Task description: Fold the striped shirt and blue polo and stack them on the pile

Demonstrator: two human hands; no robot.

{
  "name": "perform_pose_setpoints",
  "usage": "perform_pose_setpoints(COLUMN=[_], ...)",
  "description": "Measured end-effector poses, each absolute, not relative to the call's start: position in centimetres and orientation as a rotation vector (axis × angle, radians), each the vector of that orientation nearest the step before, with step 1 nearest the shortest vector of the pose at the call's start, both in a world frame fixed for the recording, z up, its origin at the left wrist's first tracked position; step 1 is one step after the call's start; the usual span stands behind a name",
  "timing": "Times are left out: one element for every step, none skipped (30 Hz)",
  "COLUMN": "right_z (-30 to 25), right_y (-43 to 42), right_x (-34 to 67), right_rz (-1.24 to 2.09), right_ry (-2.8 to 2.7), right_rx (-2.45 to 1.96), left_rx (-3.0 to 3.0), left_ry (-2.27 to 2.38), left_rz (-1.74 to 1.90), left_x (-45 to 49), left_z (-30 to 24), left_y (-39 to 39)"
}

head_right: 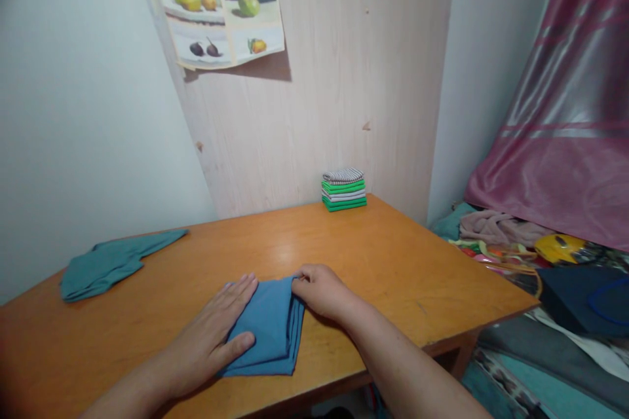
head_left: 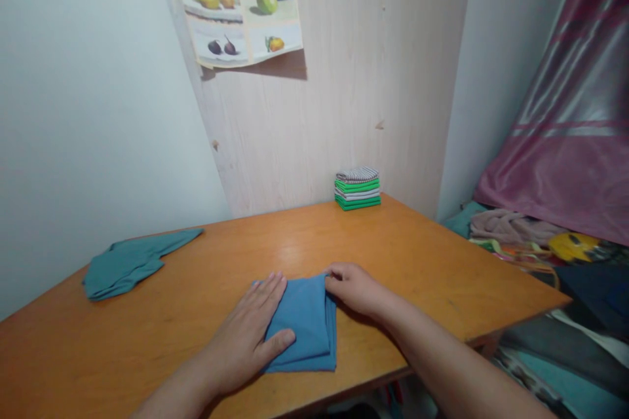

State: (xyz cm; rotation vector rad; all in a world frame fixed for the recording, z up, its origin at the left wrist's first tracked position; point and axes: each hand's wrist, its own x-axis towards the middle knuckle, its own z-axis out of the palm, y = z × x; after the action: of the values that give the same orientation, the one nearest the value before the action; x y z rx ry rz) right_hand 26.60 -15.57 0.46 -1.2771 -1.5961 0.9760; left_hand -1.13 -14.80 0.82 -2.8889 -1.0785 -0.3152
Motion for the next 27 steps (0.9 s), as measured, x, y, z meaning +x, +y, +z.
perform_pose_setpoints(right_z=[0.4,0.4,0.4,0.3,0.3,0.3,0.3,0.3,0.4,0.4,0.5,0.6,0.7,0.8,0.8,0.9,0.8,0.7,0.6,0.5,0.3,0.1,0.0,-0.2,-0.2,-0.3,-0.3], right_y=[-15.3,-15.1,-14.9,-14.8,-14.7,-14.7,-14.7,-14.8,-14.9,-15.1,-15.3,-15.5,-15.8,-16.0,-16.3,-16.4,-16.6,-16.6,-16.6,-16.6,-16.5,-16.5,-16.4,-16.4,-16.4,-16.5,-16.6], right_x=[26.5,26.4,26.3,26.3,26.2,26.2,26.2,26.3,26.4,26.5,26.6,26.7,26.9,27.1,27.3,27.4,27.6,27.7,27.7,27.8,27.8,27.7,27.7,27.6,27.6,27.5,27.5], right_rz=[1.007,1.034,1.053,1.067,1.079,1.093,1.105,1.113,1.111,1.092,1.056,1.012,0.969,0.931,0.892,0.852,0.81,0.765,0.721,0.686,0.658,0.63,0.598,0.564,0.537,0.518,0.505], right_ry=[-1.573,-1.559,-1.553,-1.554,-1.556,-1.555,-1.554,-1.544,-1.524,-1.499,-1.474,-1.459,-1.456,-1.472,-1.507,-1.552,-1.601,-1.646,-1.681,-1.704,-1.714,-1.715,-1.714,-1.715,-1.72,-1.73,-1.74], right_rx=[-1.248,-1.227,-1.216,-1.212,-1.209,-1.203,-1.195,-1.189,-1.191,-1.206,-1.232,-1.265,-1.297,-1.324,-1.337,-1.333,-1.316,-1.292,-1.268,-1.251,-1.244,-1.247,-1.258,-1.271,-1.284,-1.297,-1.31], left_rx=[-2.887,-2.886,-2.885,-2.886,-2.885,-2.886,-2.888,-2.888,-2.888,-2.889,-2.89,-2.889,-2.886,-2.884,-2.883,-2.882,-2.883,-2.883,-2.884,-2.883,-2.881,-2.881,-2.881,-2.883,-2.885,-2.886,-2.889], left_ry=[-1.079,-1.079,-1.078,-1.076,-1.073,-1.07,-1.068,-1.069,-1.072,-1.076,-1.079,-1.079,-1.077,-1.074,-1.075,-1.08,-1.089,-1.102,-1.11,-1.116,-1.117,-1.115,-1.113,-1.109,-1.106,-1.105,-1.103], left_rz=[-0.314,-0.316,-0.319,-0.321,-0.328,-0.335,-0.338,-0.341,-0.339,-0.335,-0.333,-0.338,-0.348,-0.357,-0.361,-0.356,-0.343,-0.328,-0.313,-0.308,-0.31,-0.315,-0.321,-0.326,-0.332,-0.339,-0.344], left_x=[-1.2,-1.2,-1.2,-1.3,-1.3,-1.3,-1.3,-1.3,-1.2,-1.2,-1.1,-1.1,-1.0,-1.0,-1.0,-1.0,-1.0,-1.0,-1.0,-1.0,-1.0,-1.0,-1.0,-1.0,-0.9,-0.9,-0.9], left_z=[0.8,0.7,0.7,0.7,0.7,0.7,0.7,0.8,0.8,0.9,0.9,0.9,1.0,1.0,1.0,1.0,1.0,1.0,1.0,1.0,1.0,1.0,1.0,1.0,1.0,1.0,1.0], left_y=[-14.8,-14.8,-14.7,-14.7,-14.7,-14.8,-14.8,-14.9,-14.9,-15.0,-15.0,-15.1,-15.1,-15.1,-15.2,-15.2,-15.2,-15.2,-15.2,-15.3,-15.3,-15.3,-15.3,-15.3,-15.3,-15.3,-15.4])
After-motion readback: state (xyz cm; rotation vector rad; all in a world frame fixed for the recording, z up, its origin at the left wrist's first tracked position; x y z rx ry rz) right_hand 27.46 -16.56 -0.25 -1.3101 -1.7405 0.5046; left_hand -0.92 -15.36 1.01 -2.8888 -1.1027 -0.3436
